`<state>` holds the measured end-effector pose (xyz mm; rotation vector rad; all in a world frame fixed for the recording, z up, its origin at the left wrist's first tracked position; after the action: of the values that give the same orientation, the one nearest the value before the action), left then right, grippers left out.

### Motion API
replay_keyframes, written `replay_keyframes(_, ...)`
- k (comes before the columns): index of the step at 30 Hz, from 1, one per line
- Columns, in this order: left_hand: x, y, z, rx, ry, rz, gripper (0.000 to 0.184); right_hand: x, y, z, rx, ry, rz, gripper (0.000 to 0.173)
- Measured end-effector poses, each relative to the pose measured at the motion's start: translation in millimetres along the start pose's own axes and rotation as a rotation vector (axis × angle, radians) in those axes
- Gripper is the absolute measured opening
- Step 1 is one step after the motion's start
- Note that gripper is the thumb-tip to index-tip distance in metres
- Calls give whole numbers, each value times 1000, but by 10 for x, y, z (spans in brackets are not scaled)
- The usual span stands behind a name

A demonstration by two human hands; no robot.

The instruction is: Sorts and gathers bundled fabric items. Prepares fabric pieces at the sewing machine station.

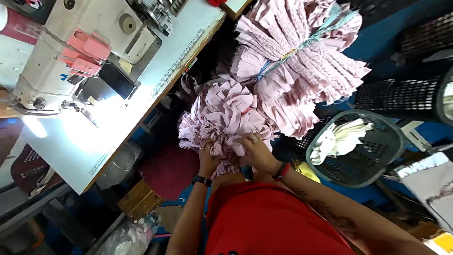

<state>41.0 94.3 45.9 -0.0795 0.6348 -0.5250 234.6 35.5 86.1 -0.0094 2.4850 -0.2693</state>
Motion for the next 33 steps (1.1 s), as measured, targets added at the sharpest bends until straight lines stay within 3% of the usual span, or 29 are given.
replay_keyframes(2, -39, 56, -62, -72, -61, -7, 41, -275, 108, 218, 111, 162, 51, 48)
replay_keyframes(5, -50, 140, -127, -164, -111, -18, 48, -616, 301, 651, 427, 423, 138, 51)
replay_keyframes(7, -59, 192, -163, -189, -135, 5, 48, -562, 413, 896, 648, 609, 173, 52)
replay_keyframes(9, -59, 231, -189, -199, -158, 16, 46, -470, 538, 951, 753, 689, 219, 52)
replay_keyframes(11, -46, 224, -219, -225, -189, -4, 47, -410, 657, 732, 712, 627, 181, 55)
replay_keyframes(16, -160, 303, -299, -402, -373, -21, 45, 111, 648, -310, 237, 51, -160, 61)
replay_keyframes(19, -312, 416, -212, -477, -253, -112, 58, 465, 339, -353, 116, -151, -350, 55)
replay_keyframes(21, -458, 599, 160, -330, -15, -138, 74, 490, 187, -231, 86, -180, -339, 49)
replay_keyframes(23, -417, 800, 692, -31, 110, -127, 59, 509, 84, -139, 84, -174, -352, 54)
replay_keyframes(26, 257, 1113, 1194, 253, 149, -391, 36, 520, 43, -133, 14, -141, -319, 53)
replay_keyframes(29, 923, 1309, 1034, 264, 596, -601, 54, 331, 36, -158, -1, 15, -227, 54)
replay_keyframes(33, 933, 1512, 979, 134, 662, -621, 28, -173, 151, 274, 244, 328, 11, 35)
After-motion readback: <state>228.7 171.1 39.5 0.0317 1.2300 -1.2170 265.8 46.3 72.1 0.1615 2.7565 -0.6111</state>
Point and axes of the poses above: each hand's wrist, its own y-axis towards the middle knuckle, its own x-axis out of the palm, z = x × y, the point moved 9 cm from there along y, towards the middle knuckle, and after that the axes turned 1 degree about x, right-handed, at the moved point
